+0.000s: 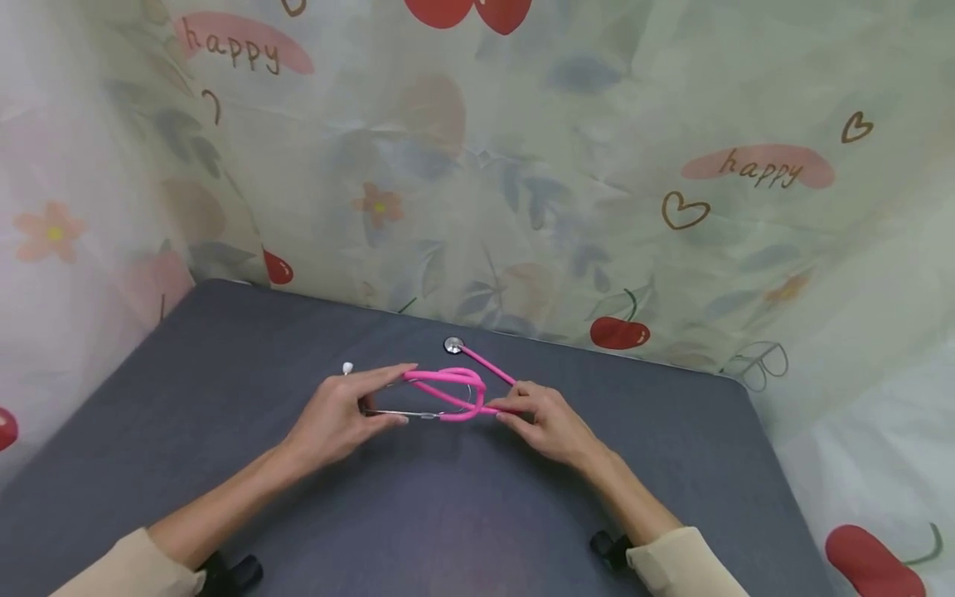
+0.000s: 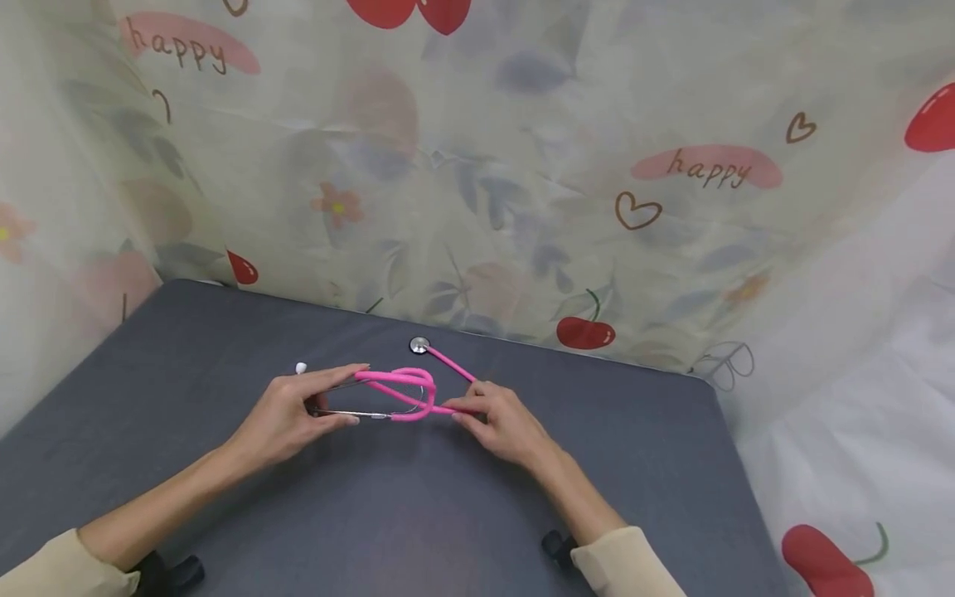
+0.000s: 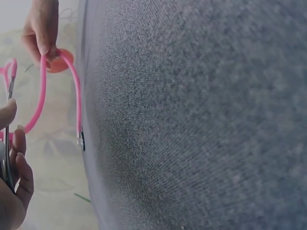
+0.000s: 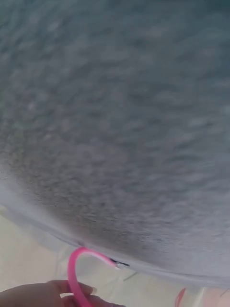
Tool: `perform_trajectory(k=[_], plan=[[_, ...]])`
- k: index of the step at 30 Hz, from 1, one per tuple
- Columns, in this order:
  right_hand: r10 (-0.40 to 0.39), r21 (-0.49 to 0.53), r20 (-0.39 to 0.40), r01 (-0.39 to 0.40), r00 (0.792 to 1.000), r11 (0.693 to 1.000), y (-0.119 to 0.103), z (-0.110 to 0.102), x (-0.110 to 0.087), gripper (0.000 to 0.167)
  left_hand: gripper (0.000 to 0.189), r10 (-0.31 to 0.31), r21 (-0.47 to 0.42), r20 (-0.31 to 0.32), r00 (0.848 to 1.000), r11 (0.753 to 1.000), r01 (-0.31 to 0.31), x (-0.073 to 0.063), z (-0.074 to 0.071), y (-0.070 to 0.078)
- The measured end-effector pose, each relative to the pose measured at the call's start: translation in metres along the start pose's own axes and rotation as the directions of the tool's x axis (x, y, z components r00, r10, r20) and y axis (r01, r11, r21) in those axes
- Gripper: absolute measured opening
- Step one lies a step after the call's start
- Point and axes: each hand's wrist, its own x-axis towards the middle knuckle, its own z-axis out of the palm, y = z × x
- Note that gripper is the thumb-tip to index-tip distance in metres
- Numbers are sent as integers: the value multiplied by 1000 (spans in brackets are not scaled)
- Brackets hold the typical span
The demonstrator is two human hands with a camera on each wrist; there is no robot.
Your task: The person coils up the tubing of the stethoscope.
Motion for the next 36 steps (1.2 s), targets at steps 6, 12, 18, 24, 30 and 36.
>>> perform_trajectory(k=[6,12,18,24,30,36], plan=[[-57,36,19,56,998,998,-8,4,-3,27,74,-11,75,-20,1000,997,13,3,4,-3],[-83,72,4,83,997,994,-17,8,-4,25,74,-6,124,-48,999,992,12,5,7,-5],[-81,78,11,80,997,994,-22,10,-7,23,74,-6,170,-42,999,985,13,5,10,-8],[-86,78,23,84,996,993,-28,8,-6,21,81,9,201,-8,1000,980,-8,6,13,-10],[-114,78,25,112,993,991,-33,6,-4,19,93,41,225,38,998,973,-48,5,15,-11],[-127,95,15,125,992,988,-36,3,-3,22,80,67,214,68,995,974,-80,2,16,-12]])
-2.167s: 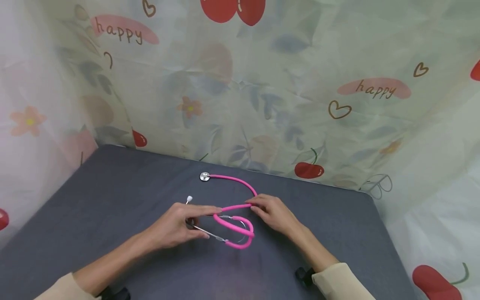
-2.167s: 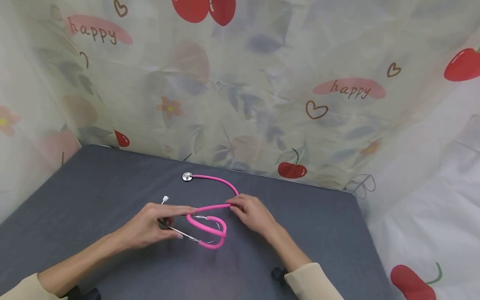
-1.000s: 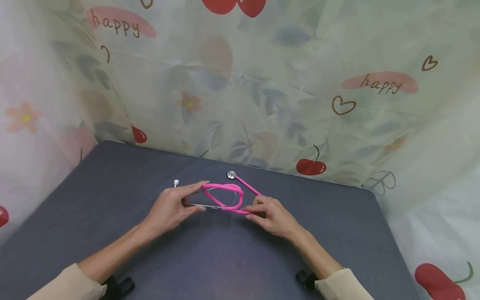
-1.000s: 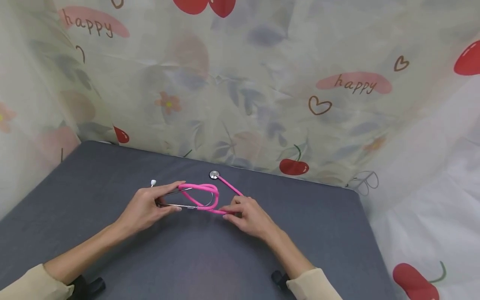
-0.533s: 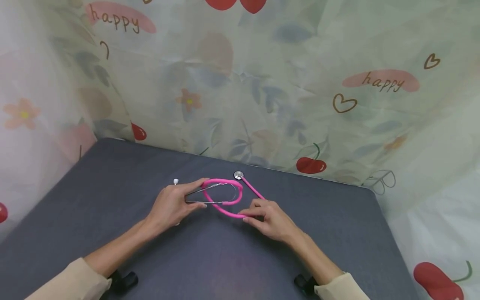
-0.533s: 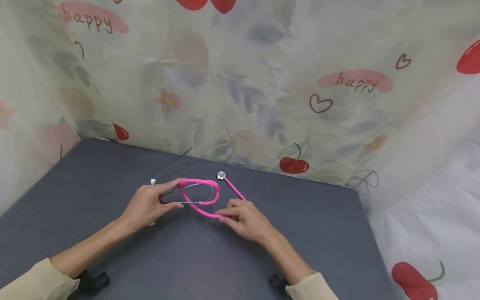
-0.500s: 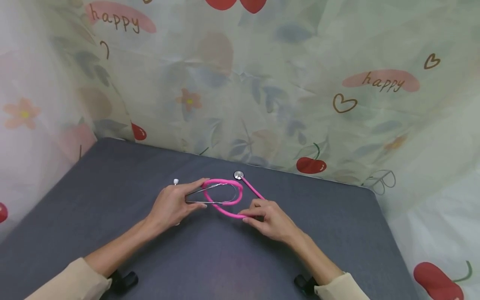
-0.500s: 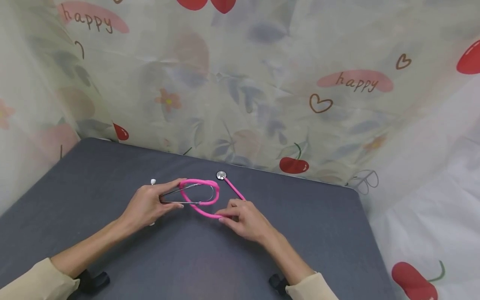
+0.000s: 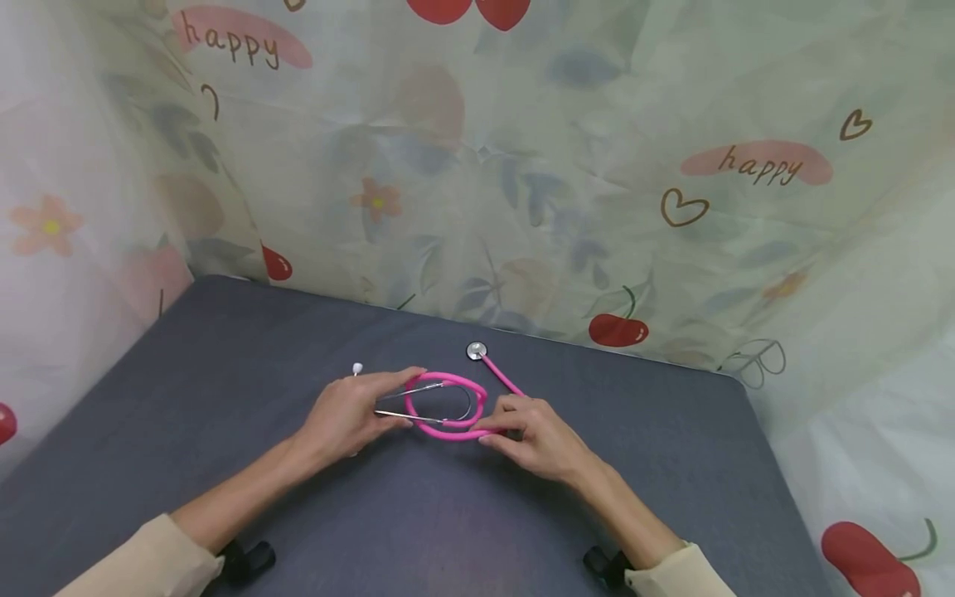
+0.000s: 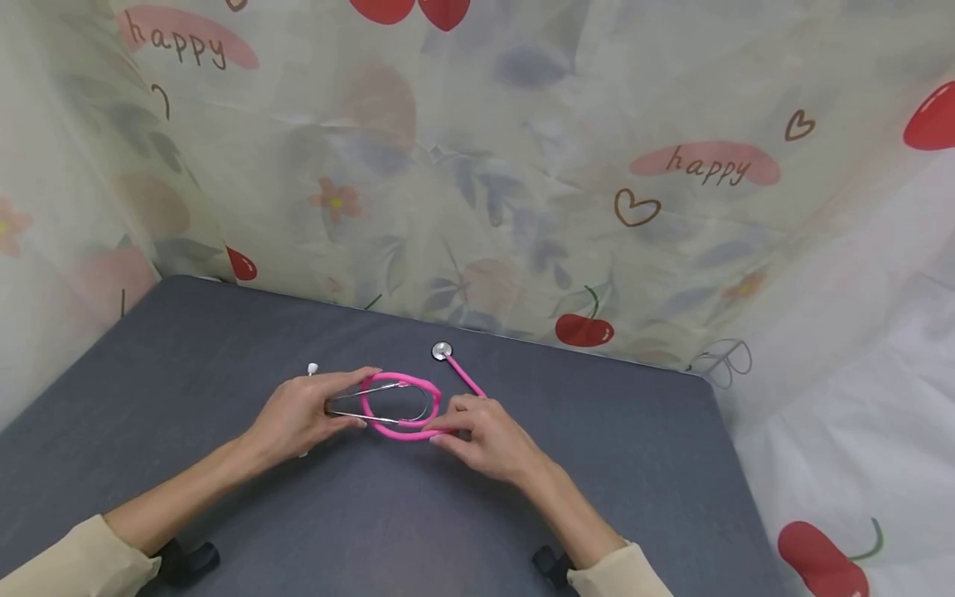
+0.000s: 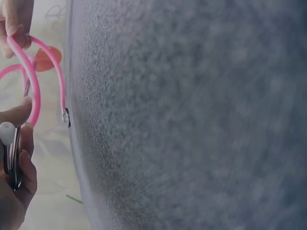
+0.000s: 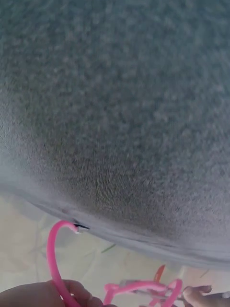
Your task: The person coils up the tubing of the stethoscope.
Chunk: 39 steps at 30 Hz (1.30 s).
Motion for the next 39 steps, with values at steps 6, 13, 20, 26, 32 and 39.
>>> perform_trajectory(k=[6,13,20,26,32,39], plan=[[3,12,7,-3,1000,1000,-2,-2,3,20,73,11,37,12,1000,999,-11,-1,2,2],[-4,30,0,4,1000,1000,-5,-5,8,21,87,35,17,75,997,999,-36,-2,3,3],[-63,99,-58,69,996,993,-6,-11,14,22,80,23,-24,117,993,999,-20,-2,3,3],[19,222,-81,0,997,975,-6,-15,17,19,77,37,-50,136,990,998,-31,-1,6,5],[117,315,-66,-90,991,945,-11,-17,21,18,74,74,-25,135,988,997,-71,-2,9,5],[200,332,-52,-172,978,927,-13,-22,24,20,75,105,-39,169,980,994,-100,-1,9,7]])
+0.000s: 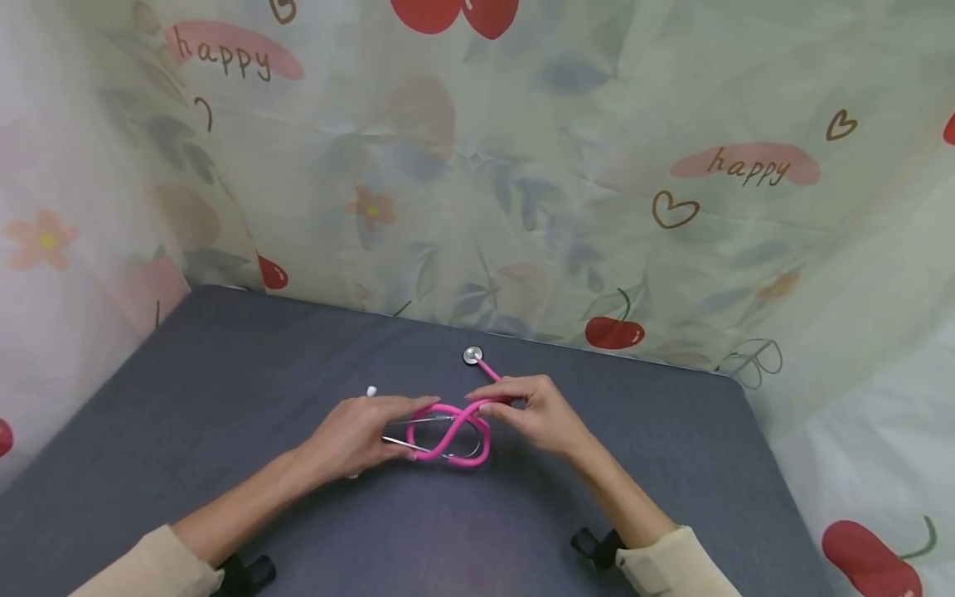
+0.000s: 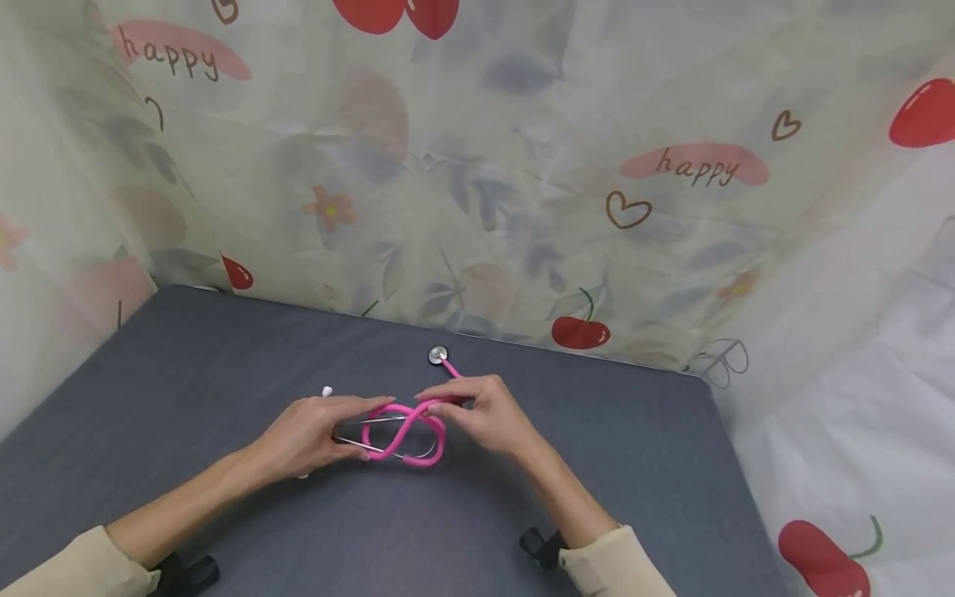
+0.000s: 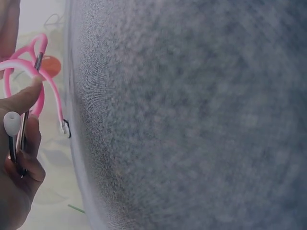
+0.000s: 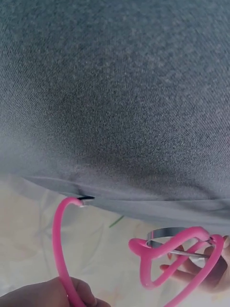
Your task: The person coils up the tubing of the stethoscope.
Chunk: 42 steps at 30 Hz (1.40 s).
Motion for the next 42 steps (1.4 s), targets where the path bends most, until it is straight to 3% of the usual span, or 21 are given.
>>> perform_trajectory(k=[4,12,17,25,33,36,42], plan=[[25,-2,-8,-25,1000,1000,0,-2,2,20,75,34,-17,8,999,999,-33,1,0,1],[-5,48,-40,6,999,999,7,-2,9,19,72,81,-48,23,996,996,-80,3,-1,4],[31,53,-76,-27,997,998,11,-1,11,20,75,128,-39,12,992,991,-127,2,0,6],[73,44,-105,-69,992,997,-6,1,18,18,76,178,-34,19,984,984,-177,3,0,9],[88,11,-125,-87,988,996,12,3,22,19,91,110,-59,55,992,993,-107,1,-2,17],[49,10,-126,-48,991,999,18,5,24,18,97,153,-53,46,987,987,-151,1,-1,18],[-32,-3,-125,32,992,999,23,10,29,16,87,289,-48,11,957,956,-289,-1,3,19]])
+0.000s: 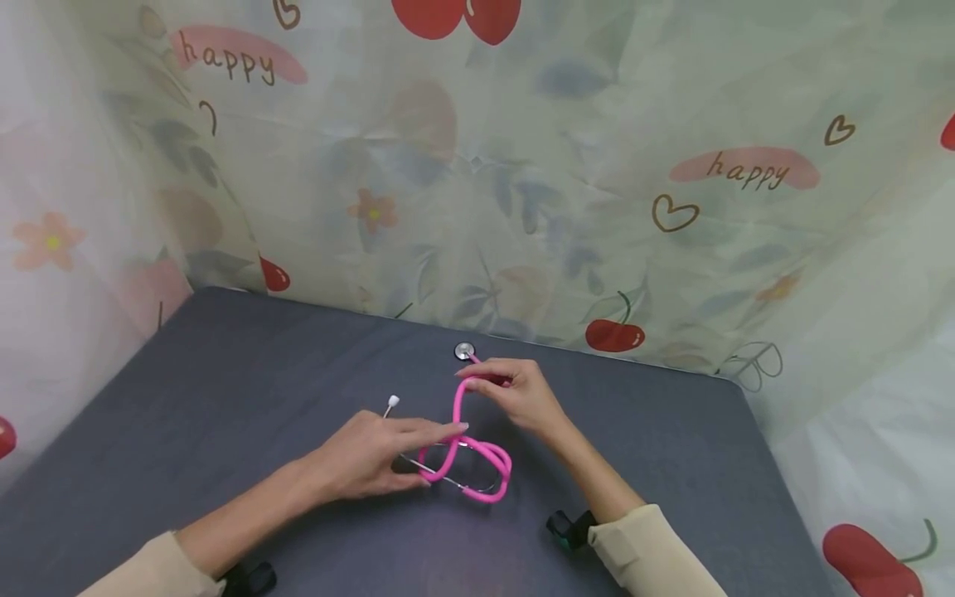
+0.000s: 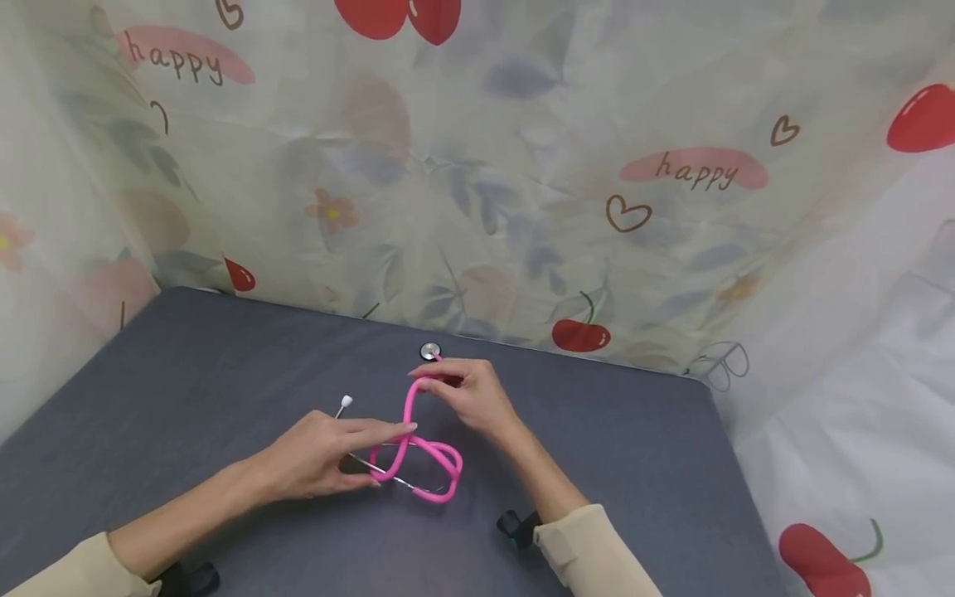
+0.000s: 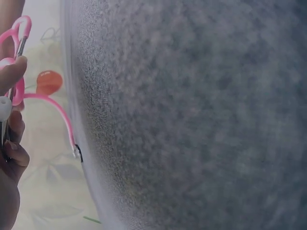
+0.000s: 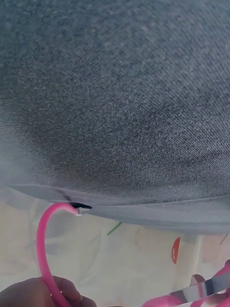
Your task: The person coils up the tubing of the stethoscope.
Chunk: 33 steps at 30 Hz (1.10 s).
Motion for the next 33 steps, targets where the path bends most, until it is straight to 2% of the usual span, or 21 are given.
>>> perform_trajectory(k=[5,7,11,16,20,25,29,33], plan=[[-18,-34,-5,18,1000,999,3,6,0,15,78,48,19,16,999,999,-49,1,3,1],[-14,-48,-7,14,1000,999,-5,7,0,14,76,50,26,11,999,998,-50,0,4,0],[-24,-81,-2,24,1000,996,-3,5,-1,17,71,53,17,-5,999,998,-53,-2,0,-1],[-72,-150,49,79,996,986,13,-5,-3,19,72,88,10,-2,996,996,-88,-5,-5,3],[-71,-249,118,99,990,964,21,-18,-6,20,76,138,-3,14,990,990,-138,-8,-5,7],[-63,-399,154,121,986,909,34,-31,-8,24,77,158,-22,14,987,987,-158,-10,-6,12],[-73,-463,139,131,988,877,43,-35,-10,29,77,154,-30,-29,988,987,-155,-10,-10,15],[-70,-472,95,107,993,875,48,-36,-11,28,69,175,-52,-118,977,982,-182,-7,-18,18]])
